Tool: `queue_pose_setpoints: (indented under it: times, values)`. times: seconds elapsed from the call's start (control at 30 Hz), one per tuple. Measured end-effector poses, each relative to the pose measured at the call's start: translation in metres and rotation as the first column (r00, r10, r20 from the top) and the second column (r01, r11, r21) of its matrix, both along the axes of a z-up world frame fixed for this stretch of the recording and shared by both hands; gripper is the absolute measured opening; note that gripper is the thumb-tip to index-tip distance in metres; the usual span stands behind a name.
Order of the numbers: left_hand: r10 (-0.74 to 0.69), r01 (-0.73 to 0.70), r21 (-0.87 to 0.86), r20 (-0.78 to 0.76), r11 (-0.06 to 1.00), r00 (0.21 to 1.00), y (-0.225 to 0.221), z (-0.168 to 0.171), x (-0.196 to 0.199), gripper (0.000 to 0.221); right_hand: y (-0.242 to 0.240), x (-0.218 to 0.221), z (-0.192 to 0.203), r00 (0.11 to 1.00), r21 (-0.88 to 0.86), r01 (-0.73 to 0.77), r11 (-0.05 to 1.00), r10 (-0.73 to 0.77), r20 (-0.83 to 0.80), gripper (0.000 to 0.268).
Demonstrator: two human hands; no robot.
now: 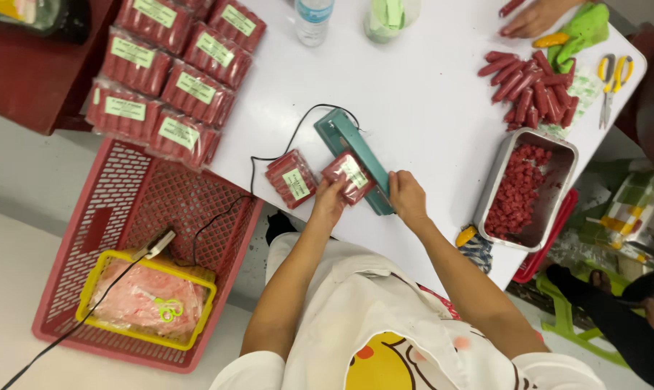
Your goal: The person repeatedly places small plastic-wrapped packages of red meat into a handheld heat sealer, seals them, and then places the sealed packages into a red basket. The process is repeated for multiple packages throughout the clip.
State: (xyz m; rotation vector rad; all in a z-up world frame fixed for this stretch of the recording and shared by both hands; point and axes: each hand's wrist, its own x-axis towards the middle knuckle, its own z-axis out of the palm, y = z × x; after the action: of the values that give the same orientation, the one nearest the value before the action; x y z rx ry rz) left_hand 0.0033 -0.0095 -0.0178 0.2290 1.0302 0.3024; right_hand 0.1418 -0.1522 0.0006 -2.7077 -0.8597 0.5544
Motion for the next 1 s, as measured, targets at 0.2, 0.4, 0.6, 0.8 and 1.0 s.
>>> queue_pose_setpoints:
  times: [0.2, 0.4, 0.6, 0.8, 1.0]
  values:
    - [-0.074, 0.075, -0.007, 0.124, 0.997, 0.99, -0.005, 0.027, -0.065, 0.045, 0.032, -0.02, 0.1, 0.77, 0.22, -0.526, 0.822, 0.35, 0.533, 0.02]
    - [0.164, -0.164, 0.01, 0.01, 0.986, 0.986, 0.005, 0.03, -0.083, 0.041, 0.083, -0.094, 0.05, 0.773, 0.159, -0.016, 0.987, 0.113, -0.624, 0.058]
    - [0.312, -0.263, 0.208, -0.253, 0.942, 0.916, 0.042, 0.08, -0.097, 0.044, 0.139, -0.102, 0.023, 0.749, 0.151, -0.054, 0.987, 0.14, -0.648, 0.069]
    - [0.04, 0.476, 0.592, -0.653, 0.65, 0.757, 0.042, -0.069, -0.096, 0.081, 0.162, -0.085, -0.019, 0.882, -0.224, -0.463, 0.858, 0.421, -0.21, 0.059]
    - [0.004, 0.431, 0.656, -0.552, 0.619, 0.834, 0.051, -0.031, -0.091, 0.08, 0.28, -0.073, 0.051, 0.864, 0.324, -0.494, 0.807, 0.498, 0.076, 0.044]
